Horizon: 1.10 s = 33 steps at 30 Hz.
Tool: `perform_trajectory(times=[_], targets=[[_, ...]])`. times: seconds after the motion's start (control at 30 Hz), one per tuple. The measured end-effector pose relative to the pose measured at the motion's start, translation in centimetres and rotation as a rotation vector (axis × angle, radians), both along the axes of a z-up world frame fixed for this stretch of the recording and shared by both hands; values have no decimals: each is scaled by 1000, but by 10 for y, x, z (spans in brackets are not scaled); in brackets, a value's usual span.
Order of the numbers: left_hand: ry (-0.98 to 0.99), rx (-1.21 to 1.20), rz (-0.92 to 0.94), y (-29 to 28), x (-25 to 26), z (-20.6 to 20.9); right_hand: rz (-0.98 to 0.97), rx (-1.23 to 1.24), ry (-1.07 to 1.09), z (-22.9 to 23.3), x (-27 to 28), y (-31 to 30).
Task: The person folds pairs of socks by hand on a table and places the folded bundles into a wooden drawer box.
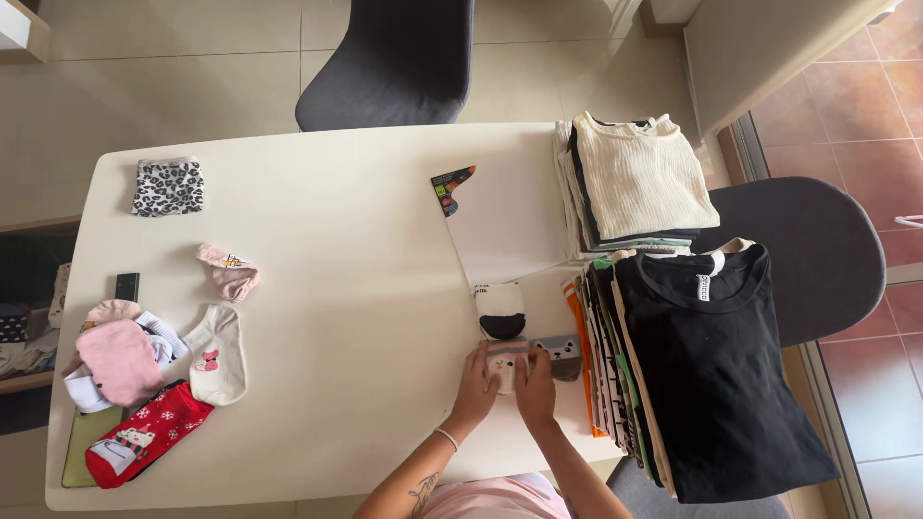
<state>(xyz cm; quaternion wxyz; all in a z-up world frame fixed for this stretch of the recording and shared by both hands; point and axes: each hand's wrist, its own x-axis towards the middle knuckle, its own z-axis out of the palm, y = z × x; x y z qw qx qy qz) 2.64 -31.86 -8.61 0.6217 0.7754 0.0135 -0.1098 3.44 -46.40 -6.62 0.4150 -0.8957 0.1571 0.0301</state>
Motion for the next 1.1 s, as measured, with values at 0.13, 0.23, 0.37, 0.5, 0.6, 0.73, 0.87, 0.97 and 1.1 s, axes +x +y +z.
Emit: perform_trajectory(times=[0.13,0.23,0.37,0.5,0.6,0.73,0.87,0.97,1.1], targets=[[-95,343,-63,1,-8,-2,54,-82,-98,-19,-1,-8],[-30,262,-36,1,-12,11,116,-146,-271,-11,-1,-9],[55,131,1,6,-18,26,212,-244,-397,1,-4,-8],[78,102,81,14,-28,13,466,-216,-542,15,-2,-2],[135,82,106,23,-35,20,649,-341,-463,-8,-10,-1],[157,48,151,33,-46,16,748,-656,-462,-16,-16,-2],[145,41,171,41,-57,15,769,-655,-530,-35,-17,-10],[118,49,196,47,-63,13,767,-637,-537,-37,-16,-9],[162,36,210,60,-69,27,765,-632,-532,-31,-17,-7]])
